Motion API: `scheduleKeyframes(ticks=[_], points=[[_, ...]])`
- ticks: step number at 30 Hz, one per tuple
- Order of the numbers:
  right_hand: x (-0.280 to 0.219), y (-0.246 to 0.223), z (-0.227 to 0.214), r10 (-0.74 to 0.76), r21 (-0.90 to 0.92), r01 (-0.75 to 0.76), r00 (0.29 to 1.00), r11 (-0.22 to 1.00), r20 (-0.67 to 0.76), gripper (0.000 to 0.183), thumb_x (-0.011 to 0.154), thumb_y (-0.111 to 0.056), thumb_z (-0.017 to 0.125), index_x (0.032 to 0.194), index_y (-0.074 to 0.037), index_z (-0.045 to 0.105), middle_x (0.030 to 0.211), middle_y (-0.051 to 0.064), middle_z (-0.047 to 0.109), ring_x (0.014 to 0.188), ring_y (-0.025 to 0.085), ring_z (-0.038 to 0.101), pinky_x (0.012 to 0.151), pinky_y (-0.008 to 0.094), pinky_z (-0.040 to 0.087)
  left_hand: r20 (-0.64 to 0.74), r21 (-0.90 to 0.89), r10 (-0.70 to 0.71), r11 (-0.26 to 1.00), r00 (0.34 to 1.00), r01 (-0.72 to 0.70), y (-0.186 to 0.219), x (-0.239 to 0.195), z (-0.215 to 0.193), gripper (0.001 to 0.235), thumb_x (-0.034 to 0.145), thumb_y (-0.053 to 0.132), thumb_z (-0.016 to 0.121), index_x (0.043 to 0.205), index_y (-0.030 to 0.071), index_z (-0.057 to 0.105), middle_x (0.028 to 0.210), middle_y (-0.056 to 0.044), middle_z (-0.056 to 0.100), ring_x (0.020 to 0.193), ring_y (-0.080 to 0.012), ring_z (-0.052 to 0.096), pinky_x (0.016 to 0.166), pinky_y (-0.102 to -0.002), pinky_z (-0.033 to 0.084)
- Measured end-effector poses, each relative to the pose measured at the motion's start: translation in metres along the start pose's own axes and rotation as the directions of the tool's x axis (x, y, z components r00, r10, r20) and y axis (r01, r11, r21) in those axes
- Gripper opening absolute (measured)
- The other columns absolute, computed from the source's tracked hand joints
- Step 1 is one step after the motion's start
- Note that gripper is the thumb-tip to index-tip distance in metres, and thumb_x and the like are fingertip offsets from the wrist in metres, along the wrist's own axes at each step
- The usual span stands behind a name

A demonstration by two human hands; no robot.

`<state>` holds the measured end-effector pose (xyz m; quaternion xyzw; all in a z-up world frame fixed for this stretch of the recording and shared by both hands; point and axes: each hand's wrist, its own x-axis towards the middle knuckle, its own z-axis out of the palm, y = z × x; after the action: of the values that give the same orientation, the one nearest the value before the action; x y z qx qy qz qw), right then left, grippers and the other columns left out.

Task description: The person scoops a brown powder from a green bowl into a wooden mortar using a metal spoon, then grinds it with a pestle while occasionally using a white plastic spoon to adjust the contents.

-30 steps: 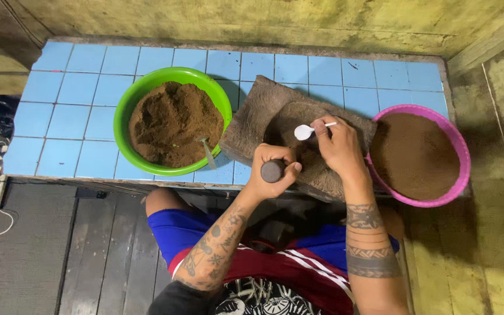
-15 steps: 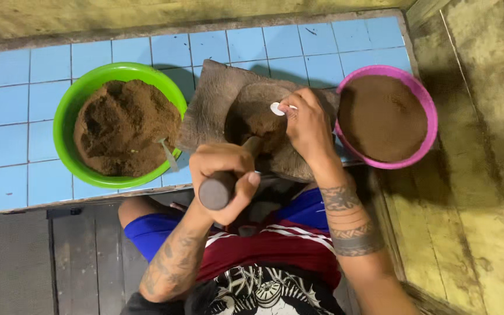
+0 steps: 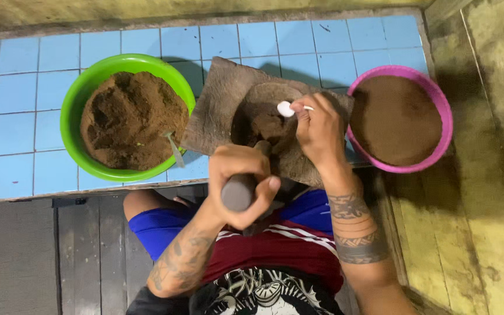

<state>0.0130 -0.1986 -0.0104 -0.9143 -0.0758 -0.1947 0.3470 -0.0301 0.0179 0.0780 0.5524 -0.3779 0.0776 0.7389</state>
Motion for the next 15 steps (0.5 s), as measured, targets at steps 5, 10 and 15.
scheduleKeyframes(ticks=[5,10,15], points=[[0.0,-0.007,0.001,-0.053,-0.081,0.062,0.992,0.995,0.113,0.012,0.098,-0.014,0.062,0.096,-0.019,0.073,0.081,0.005,0.068,0.087,0.034,0.067,0.08,0.045,0.052,0.027,0.009,-0.003,1.0,1.0,0.003,0.004,-0.003,0.003,0.037,0.088,0.011,0.065,0.055,0.015,0.05,0.045,-0.002,0.047,0.036,-0.0237,0.041,0.04,-0.031,0.036],[0.007,-0.003,0.004,-0.03,-0.157,0.076,0.961,0.985,0.275,0.016,0.088,-0.006,0.066,0.09,-0.02,0.074,0.082,0.002,0.074,0.09,0.029,0.069,0.082,0.043,0.049,-0.019,-0.03,-0.028,0.999,0.999,0.028,-0.063,-0.014,-0.004,0.038,0.086,0.006,0.067,0.054,0.015,0.047,0.042,-0.003,0.042,0.036,-0.0182,0.031,0.041,-0.025,0.03],[0.023,0.011,-0.006,-0.022,0.041,0.022,1.0,0.999,0.012,0.017,0.101,-0.004,0.055,0.101,-0.011,0.071,0.091,0.014,0.07,0.095,0.04,0.069,0.086,0.046,0.053,-0.12,0.024,-0.139,0.99,0.983,0.142,-0.05,-0.006,-0.003,0.036,0.087,0.007,0.064,0.055,0.011,0.05,0.043,-0.005,0.047,0.041,-0.0141,0.035,0.042,-0.03,0.032]])
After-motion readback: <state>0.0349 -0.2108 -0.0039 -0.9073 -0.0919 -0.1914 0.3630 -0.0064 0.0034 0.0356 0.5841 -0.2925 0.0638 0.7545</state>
